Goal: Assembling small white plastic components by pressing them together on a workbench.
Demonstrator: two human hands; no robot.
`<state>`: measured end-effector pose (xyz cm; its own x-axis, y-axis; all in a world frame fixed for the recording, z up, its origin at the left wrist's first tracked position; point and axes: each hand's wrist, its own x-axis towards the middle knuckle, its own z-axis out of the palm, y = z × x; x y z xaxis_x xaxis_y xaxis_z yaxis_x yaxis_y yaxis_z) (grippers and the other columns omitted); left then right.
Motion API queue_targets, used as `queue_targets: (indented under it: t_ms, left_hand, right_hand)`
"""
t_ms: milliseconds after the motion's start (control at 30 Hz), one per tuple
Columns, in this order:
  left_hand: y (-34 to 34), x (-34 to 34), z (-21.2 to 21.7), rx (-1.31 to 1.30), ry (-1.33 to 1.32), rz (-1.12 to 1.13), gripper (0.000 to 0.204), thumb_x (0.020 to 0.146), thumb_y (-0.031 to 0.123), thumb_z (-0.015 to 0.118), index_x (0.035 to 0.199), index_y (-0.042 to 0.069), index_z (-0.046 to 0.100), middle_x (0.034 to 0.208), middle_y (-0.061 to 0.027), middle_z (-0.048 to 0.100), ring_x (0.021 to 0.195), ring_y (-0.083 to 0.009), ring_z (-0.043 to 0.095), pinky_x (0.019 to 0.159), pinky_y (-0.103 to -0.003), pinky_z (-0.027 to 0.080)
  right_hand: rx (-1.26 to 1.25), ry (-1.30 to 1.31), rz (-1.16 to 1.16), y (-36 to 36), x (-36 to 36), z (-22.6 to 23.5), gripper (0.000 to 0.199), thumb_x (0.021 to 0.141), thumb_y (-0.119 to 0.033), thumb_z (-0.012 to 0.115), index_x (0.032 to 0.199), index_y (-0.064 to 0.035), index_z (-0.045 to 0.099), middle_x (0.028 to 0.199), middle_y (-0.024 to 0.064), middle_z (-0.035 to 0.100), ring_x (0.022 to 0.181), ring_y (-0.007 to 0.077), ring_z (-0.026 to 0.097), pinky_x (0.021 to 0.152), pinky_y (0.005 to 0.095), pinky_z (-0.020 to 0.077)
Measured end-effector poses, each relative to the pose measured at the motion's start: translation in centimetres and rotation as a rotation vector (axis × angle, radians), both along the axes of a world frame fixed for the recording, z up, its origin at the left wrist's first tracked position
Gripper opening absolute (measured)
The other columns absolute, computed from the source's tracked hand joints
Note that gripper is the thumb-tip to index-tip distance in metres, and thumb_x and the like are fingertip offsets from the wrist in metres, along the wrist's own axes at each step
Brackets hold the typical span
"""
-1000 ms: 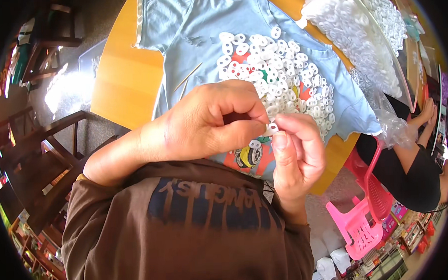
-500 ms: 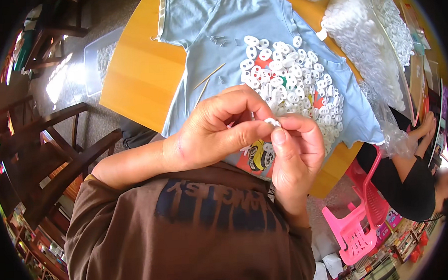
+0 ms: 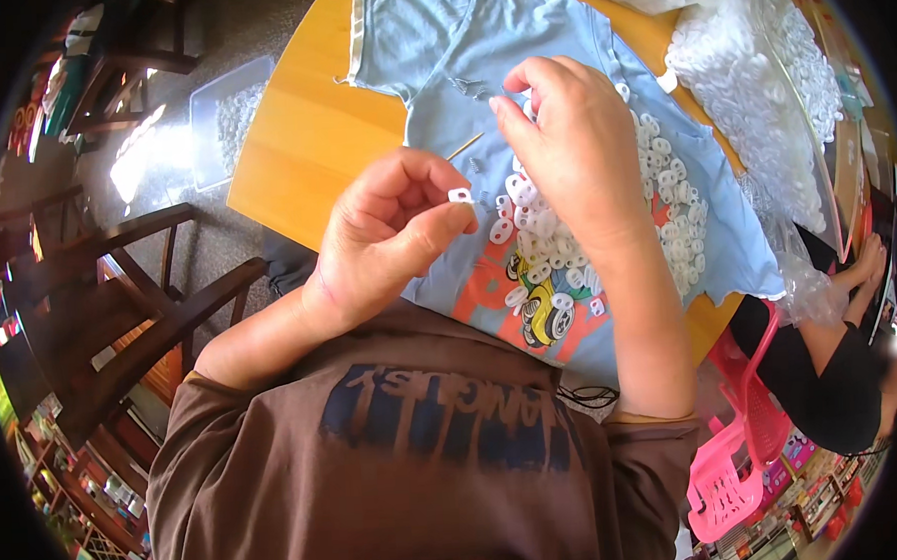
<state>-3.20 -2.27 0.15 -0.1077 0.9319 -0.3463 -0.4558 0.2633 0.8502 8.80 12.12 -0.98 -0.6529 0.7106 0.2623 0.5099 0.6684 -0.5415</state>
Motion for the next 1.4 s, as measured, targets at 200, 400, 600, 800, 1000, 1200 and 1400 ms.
queue_targets:
  t_ms: [200, 400, 600, 800, 1000, 1200, 1400]
  left_hand:
    - [-0.4, -0.6, -0.3, 0.030, 0.007, -0.023, 0.015, 0.084, 0.001, 0.056, 0.099, 0.001, 0.054, 0.087, 0.0010, 0.056, 0.077, -0.0024, 0.051, 0.065, -0.017, 0.042]
    - [-0.1, -1.0, -0.1, -0.008, 0.014, -0.053, 0.016, 0.084, 0.001, 0.056, 0.100, 0.001, 0.054, 0.087, 0.0022, 0.055, 0.079, -0.0026, 0.051, 0.068, -0.017, 0.042]
    - [0.2, -1.3, -0.6, 0.022, 0.045, 0.006, 0.015, 0.085, 0.005, 0.056, 0.099, 0.002, 0.055, 0.083, 0.0008, 0.056, 0.069, -0.0019, 0.047, 0.059, -0.016, 0.038]
    - [0.5, -1.3, -1.3, 0.013, 0.101, 0.052, 0.015, 0.084, 0.008, 0.056, 0.098, 0.002, 0.055, 0.077, -0.0009, 0.057, 0.058, -0.0014, 0.044, 0.049, -0.016, 0.035]
    - [0.6, -1.9, -1.9, -0.062, 0.118, -0.013, 0.015, 0.085, 0.007, 0.056, 0.099, 0.003, 0.055, 0.082, 0.0019, 0.055, 0.062, -0.0018, 0.046, 0.053, -0.016, 0.038]
    - [0.4, -1.6, -2.2, -0.024, 0.158, -0.014, 0.015, 0.085, 0.008, 0.056, 0.099, 0.003, 0.054, 0.080, 0.0015, 0.055, 0.060, -0.0022, 0.045, 0.051, -0.016, 0.037]
    - [0.5, -2.0, -2.1, -0.024, 0.119, -0.023, 0.015, 0.086, 0.009, 0.056, 0.099, 0.003, 0.055, 0.080, 0.0007, 0.055, 0.059, -0.0035, 0.046, 0.051, -0.017, 0.038]
  right_hand:
    - [-0.083, -0.154, -0.025, 1.3, -0.8, -0.2, 0.014, 0.070, -0.015, 0.067, 0.074, -0.0032, 0.060, 0.073, 0.0112, 0.060, 0.074, 0.0285, 0.058, 0.069, 0.0381, 0.0458]
    - [-0.344, -0.285, -0.042, 2.0, -1.4, 0.6, 0.014, 0.073, -0.016, 0.062, 0.072, -0.0029, 0.061, 0.071, 0.0123, 0.061, 0.069, 0.0293, 0.060, 0.065, 0.0390, 0.0467]
    - [-0.199, -0.282, 0.027, 2.4, -0.8, 0.5, 0.012, 0.072, -0.015, 0.062, 0.072, -0.0029, 0.061, 0.071, 0.0118, 0.061, 0.069, 0.0294, 0.060, 0.064, 0.0395, 0.0469]
    - [0.141, -0.224, 0.097, 2.1, -1.0, 0.7, 0.009, 0.071, -0.012, 0.064, 0.071, -0.0040, 0.060, 0.071, 0.0103, 0.059, 0.069, 0.0285, 0.059, 0.063, 0.0391, 0.0466]
    - [0.062, -0.208, 0.132, 2.3, -0.7, 0.1, 0.008, 0.071, -0.011, 0.061, 0.069, -0.0040, 0.058, 0.070, 0.0110, 0.059, 0.068, 0.0292, 0.059, 0.062, 0.0395, 0.0466]
    - [-0.065, -0.262, 0.104, 2.9, -0.9, 0.1, 0.006, 0.072, -0.009, 0.058, 0.069, -0.0033, 0.058, 0.070, 0.0121, 0.059, 0.069, 0.0298, 0.058, 0.063, 0.0393, 0.0464]
    - [-0.336, -0.032, 0.022, 2.0, -0.1, 1.4, 0.008, 0.073, -0.008, 0.058, 0.071, -0.0007, 0.054, 0.069, 0.0091, 0.058, 0.060, 0.0213, 0.057, 0.058, 0.0320, 0.0456]
